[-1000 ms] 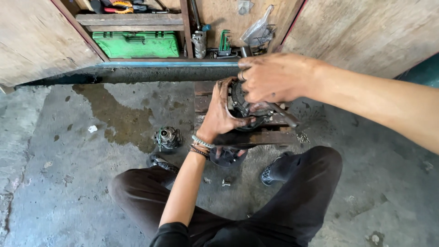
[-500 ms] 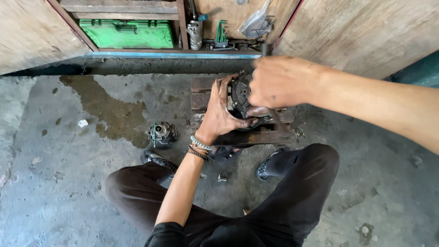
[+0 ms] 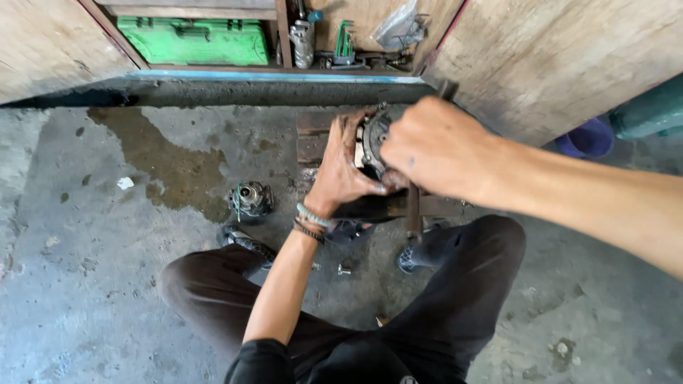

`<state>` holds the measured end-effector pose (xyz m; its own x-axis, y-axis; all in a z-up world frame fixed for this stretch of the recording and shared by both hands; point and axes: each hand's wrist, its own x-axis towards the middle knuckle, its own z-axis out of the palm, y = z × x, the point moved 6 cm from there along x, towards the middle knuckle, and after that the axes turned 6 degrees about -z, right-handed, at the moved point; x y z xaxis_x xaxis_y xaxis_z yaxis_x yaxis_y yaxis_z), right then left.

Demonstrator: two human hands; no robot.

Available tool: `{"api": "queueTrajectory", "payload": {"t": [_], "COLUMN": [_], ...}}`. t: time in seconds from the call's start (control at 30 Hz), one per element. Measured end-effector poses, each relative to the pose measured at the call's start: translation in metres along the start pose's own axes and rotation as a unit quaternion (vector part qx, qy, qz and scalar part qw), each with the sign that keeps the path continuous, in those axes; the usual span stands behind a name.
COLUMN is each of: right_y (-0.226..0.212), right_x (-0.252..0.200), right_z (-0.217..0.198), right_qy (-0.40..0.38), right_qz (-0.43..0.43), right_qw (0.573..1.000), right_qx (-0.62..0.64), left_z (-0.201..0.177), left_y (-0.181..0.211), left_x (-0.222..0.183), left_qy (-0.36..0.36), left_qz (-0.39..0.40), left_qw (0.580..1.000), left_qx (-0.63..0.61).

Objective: Disassembling a mechanical component using a socket wrench and hands on a workshop floor

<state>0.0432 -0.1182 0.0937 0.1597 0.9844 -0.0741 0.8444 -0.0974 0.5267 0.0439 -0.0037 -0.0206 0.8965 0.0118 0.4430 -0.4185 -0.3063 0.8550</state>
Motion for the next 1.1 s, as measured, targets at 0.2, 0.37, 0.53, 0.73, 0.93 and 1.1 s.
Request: {"api": "queueTrajectory", "payload": {"t": [0.2,0.37,0.53,0.73,0.93,1.1], "right_y": [0.029,0.031,0.043,0.052,0.051,0.047], "right_x": [-0.001,0.010,0.007,0.007,0.026,0.042], "right_z": [0.052,0.050,0.012,0.016,0.024,0.000], "right_qy": [0.020,0.043,0.038,-0.047,-0.095,-0.110], "right_qz": [0.028,0.017,0.019,-0.108,-0.129,-0.148], "right_qw": [0.992,0.997,0.996,0.991,0.984,0.981], "right_qx": [0.118,0.061,0.073,-0.056,-0.080,-0.052], "left_z": [0.002,0.004,0.004,0.001,0.002,-0.003], "left_y": [-0.010,-0.015,-0.018,-0.015,-0.010,0.006], "left_x": [0.010,0.008,0.013,0.013,0.012,0.011], "left_qy": [0.008,0.014,0.017,0.010,0.009,0.013], "left_qz": [0.009,0.007,0.014,0.015,0.022,0.008], "left_qw": [1.000,1.000,1.000,1.000,0.999,0.999], "left_qx": [-0.009,0.011,0.021,0.014,0.022,0.029]}}
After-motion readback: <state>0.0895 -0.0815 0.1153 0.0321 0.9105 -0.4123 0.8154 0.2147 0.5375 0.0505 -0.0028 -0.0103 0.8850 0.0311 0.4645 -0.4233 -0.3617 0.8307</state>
